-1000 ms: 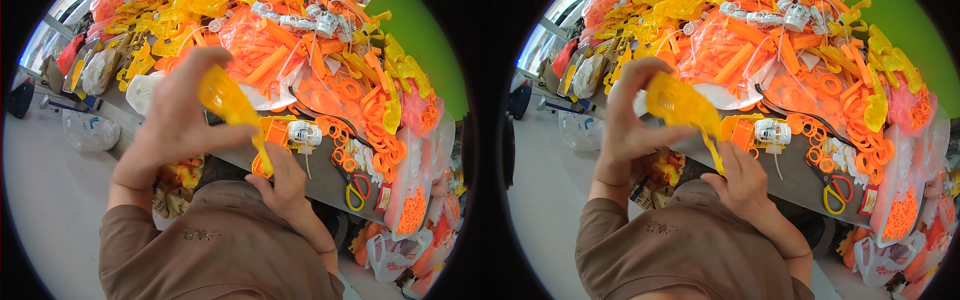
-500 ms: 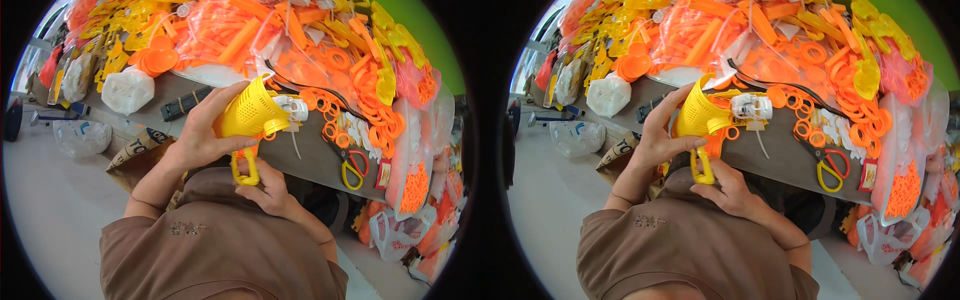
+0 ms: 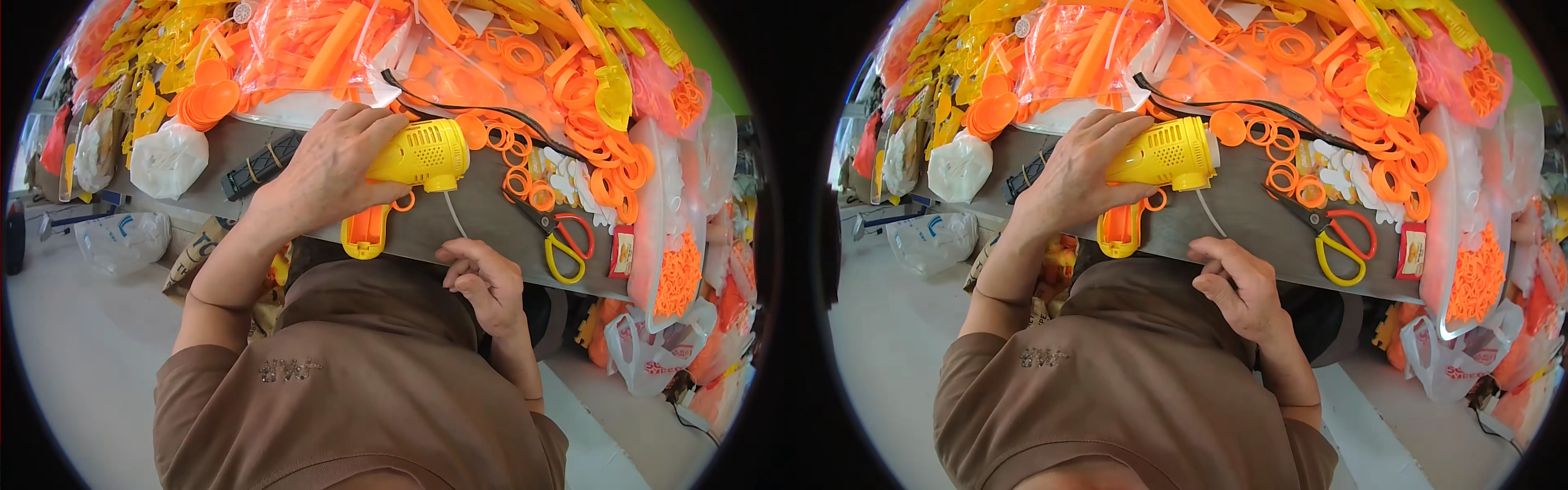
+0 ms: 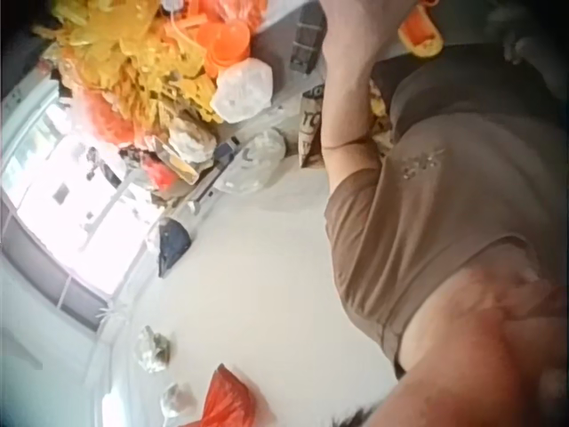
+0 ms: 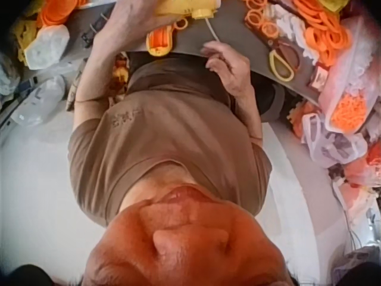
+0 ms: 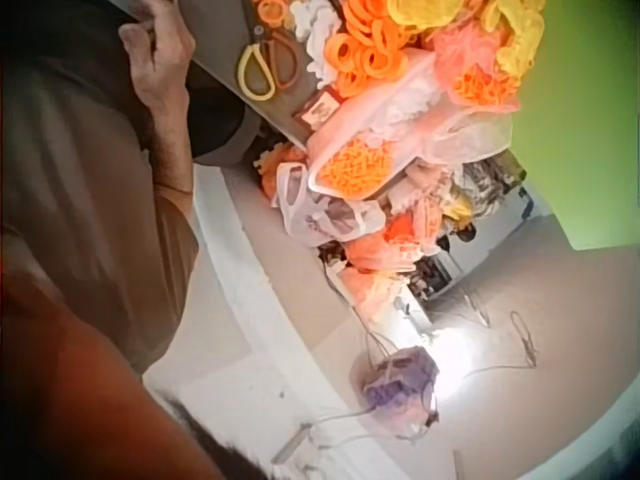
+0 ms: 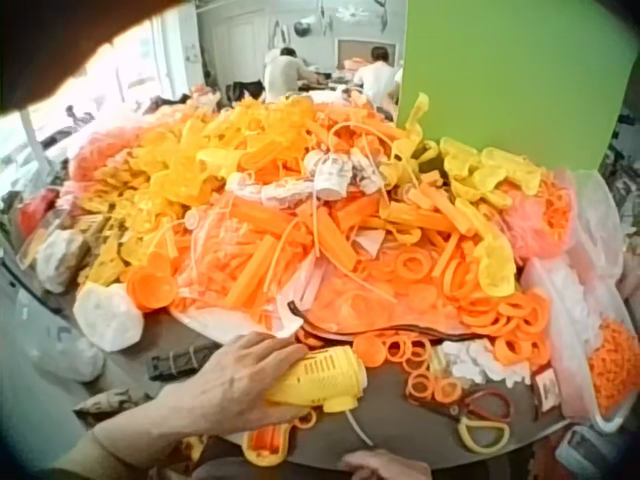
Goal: Assembling a yellow plastic toy gun by installing internal components and outer casing on a cluttered workbench.
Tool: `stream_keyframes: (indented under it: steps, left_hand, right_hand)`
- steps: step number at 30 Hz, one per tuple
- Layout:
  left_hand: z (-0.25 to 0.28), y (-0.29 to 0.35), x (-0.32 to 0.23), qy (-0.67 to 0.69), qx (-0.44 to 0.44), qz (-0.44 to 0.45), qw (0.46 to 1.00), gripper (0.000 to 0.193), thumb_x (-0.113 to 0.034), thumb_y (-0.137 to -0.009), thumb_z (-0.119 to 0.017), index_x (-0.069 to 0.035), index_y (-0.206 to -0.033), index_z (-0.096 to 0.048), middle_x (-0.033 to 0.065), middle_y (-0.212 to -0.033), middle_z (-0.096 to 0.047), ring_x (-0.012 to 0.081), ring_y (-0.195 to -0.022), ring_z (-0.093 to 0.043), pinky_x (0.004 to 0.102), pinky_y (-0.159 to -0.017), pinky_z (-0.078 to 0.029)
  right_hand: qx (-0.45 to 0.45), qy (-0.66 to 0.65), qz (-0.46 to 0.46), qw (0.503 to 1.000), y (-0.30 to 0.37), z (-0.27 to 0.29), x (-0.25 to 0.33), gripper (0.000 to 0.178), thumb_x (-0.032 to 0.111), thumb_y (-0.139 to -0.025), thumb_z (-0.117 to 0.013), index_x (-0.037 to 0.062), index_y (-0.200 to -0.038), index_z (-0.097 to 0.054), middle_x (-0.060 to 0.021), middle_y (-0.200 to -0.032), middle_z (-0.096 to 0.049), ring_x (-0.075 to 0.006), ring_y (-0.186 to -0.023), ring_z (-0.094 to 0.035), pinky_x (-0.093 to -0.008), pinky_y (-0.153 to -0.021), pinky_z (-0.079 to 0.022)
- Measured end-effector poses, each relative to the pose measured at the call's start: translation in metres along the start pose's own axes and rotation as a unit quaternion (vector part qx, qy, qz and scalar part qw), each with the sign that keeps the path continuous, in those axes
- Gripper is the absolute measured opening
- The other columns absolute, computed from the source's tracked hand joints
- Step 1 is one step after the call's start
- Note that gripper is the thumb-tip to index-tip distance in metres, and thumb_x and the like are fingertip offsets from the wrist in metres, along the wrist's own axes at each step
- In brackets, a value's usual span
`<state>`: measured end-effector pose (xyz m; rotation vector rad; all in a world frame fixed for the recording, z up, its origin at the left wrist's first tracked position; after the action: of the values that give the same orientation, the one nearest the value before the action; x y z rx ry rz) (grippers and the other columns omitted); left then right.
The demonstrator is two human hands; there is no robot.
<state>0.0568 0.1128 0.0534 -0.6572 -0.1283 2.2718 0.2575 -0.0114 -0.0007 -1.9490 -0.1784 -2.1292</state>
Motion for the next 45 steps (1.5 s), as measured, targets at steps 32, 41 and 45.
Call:
stream_keyframes:
  steps: [32, 41, 45]
  left_hand:
    - [-0.019, 0.019, -0.011, -0.051, -0.026, 0.03, 0.998, 0.068, -0.024, -0.065, -0.075, 0.0, -0.122, -0.048, 0.0141, -0.109, -0.053, 0.0307, -0.094, -0.055, 0.0404, -0.079, -0.046]
    - [-0.011, 0.022, -0.003, 0.004, -0.044, 0.015, 0.999, 0.074, -0.026, -0.063, -0.079, 0.0, -0.124, -0.047, 0.017, -0.114, -0.053, 0.034, -0.099, -0.055, 0.0415, -0.085, -0.046]
    - [0.013, 0.023, -0.003, 0.202, -0.036, 0.021, 0.978, 0.087, -0.031, -0.061, -0.084, 0.001, -0.13, -0.043, 0.0192, -0.118, -0.053, 0.0334, -0.105, -0.056, 0.0398, -0.088, -0.046]
  right_hand:
    - [-0.169, -0.181, -0.176, 0.953, -0.068, -0.018, -0.003, 0.054, 0.003, -0.086, -0.056, -0.0026, -0.134, -0.031, -0.0121, -0.091, -0.059, -0.0042, -0.045, -0.043, -0.0186, -0.035, -0.036]
    - [-0.176, -0.249, -0.126, 0.944, -0.069, -0.022, 0.0, 0.063, 0.0, -0.083, -0.059, -0.0019, -0.137, -0.027, -0.013, -0.094, -0.06, -0.004, -0.046, -0.044, -0.0184, -0.035, -0.032]
    - [-0.18, -0.227, -0.066, 0.955, -0.056, -0.022, 0.026, 0.064, -0.004, -0.08, -0.058, -0.0005, -0.137, -0.028, -0.0136, -0.104, -0.06, -0.0021, -0.047, -0.042, -0.0162, -0.035, -0.029]
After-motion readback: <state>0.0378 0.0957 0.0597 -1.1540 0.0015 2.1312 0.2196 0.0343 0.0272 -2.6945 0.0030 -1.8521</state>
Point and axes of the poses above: each hand's wrist, its own y-axis away from the middle knuckle, its own z-axis out of the back of the hand, x = y × z, the point moved 3 cm from there along -y, towards the middle knuckle
